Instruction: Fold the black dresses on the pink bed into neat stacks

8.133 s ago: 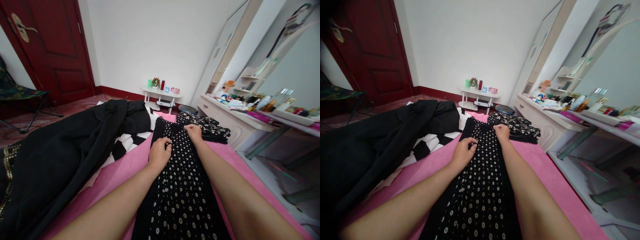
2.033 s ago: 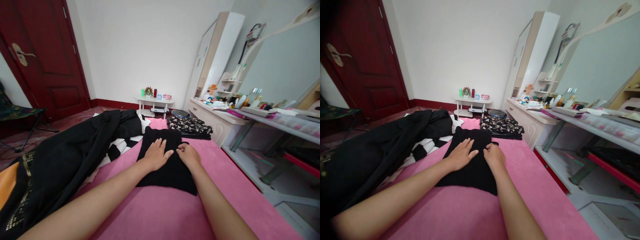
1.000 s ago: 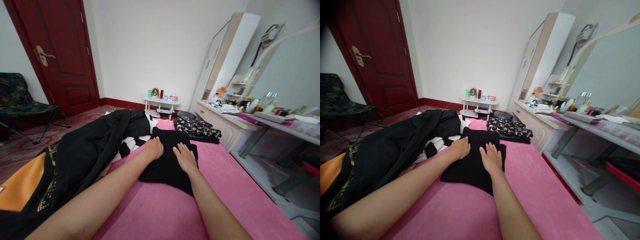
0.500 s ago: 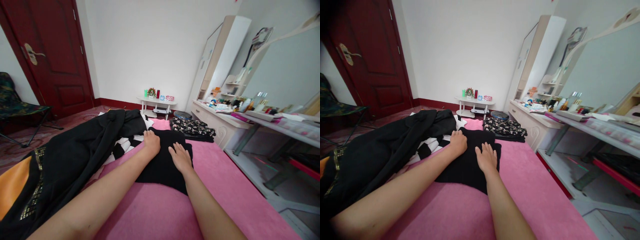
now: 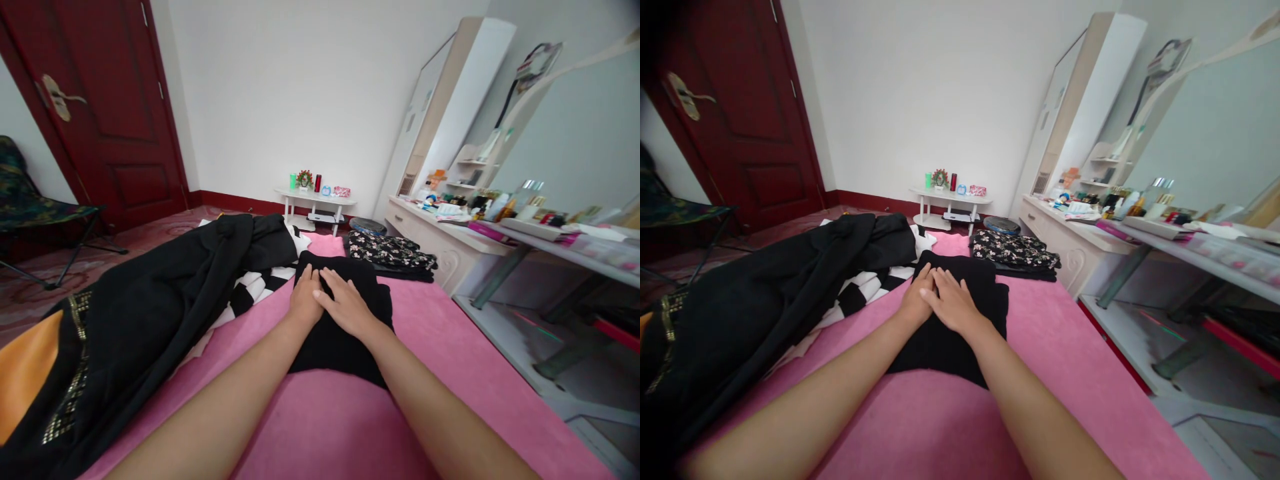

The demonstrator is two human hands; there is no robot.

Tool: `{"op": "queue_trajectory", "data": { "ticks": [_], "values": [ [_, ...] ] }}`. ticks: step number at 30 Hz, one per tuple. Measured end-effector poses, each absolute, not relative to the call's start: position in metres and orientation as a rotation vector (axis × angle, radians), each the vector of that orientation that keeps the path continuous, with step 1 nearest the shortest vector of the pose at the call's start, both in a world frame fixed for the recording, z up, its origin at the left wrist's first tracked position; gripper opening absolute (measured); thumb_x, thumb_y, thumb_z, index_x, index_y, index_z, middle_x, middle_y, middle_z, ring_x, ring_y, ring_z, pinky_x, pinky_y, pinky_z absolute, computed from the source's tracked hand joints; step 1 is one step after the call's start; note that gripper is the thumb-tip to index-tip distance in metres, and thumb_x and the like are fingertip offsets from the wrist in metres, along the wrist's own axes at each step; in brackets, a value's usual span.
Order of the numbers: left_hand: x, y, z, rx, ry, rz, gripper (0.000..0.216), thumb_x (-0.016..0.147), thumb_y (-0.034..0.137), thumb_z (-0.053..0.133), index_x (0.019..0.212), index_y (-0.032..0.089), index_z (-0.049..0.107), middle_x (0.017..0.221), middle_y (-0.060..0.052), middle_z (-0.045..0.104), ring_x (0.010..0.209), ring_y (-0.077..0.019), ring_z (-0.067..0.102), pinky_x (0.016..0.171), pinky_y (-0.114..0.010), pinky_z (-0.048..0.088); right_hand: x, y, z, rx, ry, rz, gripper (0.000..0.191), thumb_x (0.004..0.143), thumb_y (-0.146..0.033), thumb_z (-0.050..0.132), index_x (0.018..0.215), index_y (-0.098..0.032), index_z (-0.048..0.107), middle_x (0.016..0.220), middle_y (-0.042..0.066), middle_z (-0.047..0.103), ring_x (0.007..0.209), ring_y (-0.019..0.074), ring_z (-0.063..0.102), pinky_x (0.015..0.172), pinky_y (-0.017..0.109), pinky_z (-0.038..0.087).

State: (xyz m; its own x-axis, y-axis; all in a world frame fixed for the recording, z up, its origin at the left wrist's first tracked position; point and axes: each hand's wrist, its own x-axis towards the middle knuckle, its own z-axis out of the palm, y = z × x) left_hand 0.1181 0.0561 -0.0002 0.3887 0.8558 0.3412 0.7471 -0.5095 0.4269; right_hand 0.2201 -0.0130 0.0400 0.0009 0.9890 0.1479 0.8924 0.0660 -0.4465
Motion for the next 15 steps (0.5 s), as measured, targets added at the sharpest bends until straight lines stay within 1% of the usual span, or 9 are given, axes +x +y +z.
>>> {"op": "queue_trajectory", "data": {
  "ticks": [2, 4, 7, 11, 15],
  "values": [
    [0.118, 0.058, -0.002, 2.438, 1.401, 0.772, 0.046, 0.092, 0.019, 0.029, 0.135, 0.008, 0.043, 0.147, -0.015, 0.034, 0.135, -0.0222, 0.032, 0.110, -0.037, 0.030, 0.232, 0.006, 0.037, -1.869, -2.065, 0.421, 0.064, 0.092, -0.055, 0.022, 0.147, -0.023, 0.020, 0.154, 0.003, 0.017, 0.142, 0.0191, 0.010, 0.113, 0.048, 0.005],
    [0.118, 0.060, -0.003, 2.451, 1.405, 0.708, 0.048, 0.093, 0.023, 0.028, 0.136, 0.007, 0.041, 0.147, -0.015, 0.034, 0.136, -0.0236, 0.031, 0.112, -0.040, 0.025, 0.253, 0.026, 0.030, -2.010, -2.057, 0.473, 0.067, 0.091, -0.060, 0.016, 0.148, -0.024, 0.018, 0.155, 0.001, 0.009, 0.143, 0.0199, 0.005, 0.113, 0.049, 0.004],
    [0.118, 0.063, -0.002, 2.453, 1.420, 0.611, 0.054, 0.094, 0.033, 0.026, 0.139, 0.007, 0.038, 0.149, -0.013, 0.030, 0.138, -0.0255, 0.026, 0.113, -0.044, 0.021, 0.283, 0.049, 0.019, -2.200, -1.983, 0.369, 0.067, 0.091, -0.060, 0.014, 0.148, -0.025, 0.013, 0.156, -0.001, 0.001, 0.143, 0.0188, 0.001, 0.113, 0.048, 0.003],
    [0.116, 0.062, 0.002, 2.435, 1.425, 0.519, 0.059, 0.094, 0.043, 0.021, 0.143, 0.012, 0.031, 0.153, -0.008, 0.021, 0.140, -0.0247, 0.019, 0.113, -0.046, 0.018, 0.296, 0.054, 0.010, -2.321, -1.887, 0.209, 0.068, 0.091, -0.061, 0.010, 0.149, -0.026, 0.011, 0.156, -0.002, 0.001, 0.143, 0.0188, -0.003, 0.112, 0.049, 0.005],
    [0.113, 0.062, 0.002, 2.459, 1.383, 0.447, 0.063, 0.094, 0.048, 0.017, 0.146, 0.013, 0.026, 0.154, -0.008, 0.016, 0.142, -0.0243, 0.013, 0.114, -0.046, 0.014, 0.294, 0.039, 0.007, -2.433, -1.762, 0.165, 0.072, 0.089, -0.063, 0.008, 0.148, -0.022, 0.016, 0.156, 0.003, 0.003, 0.143, 0.0217, 0.000, 0.112, 0.049, 0.006]
  ]
}}
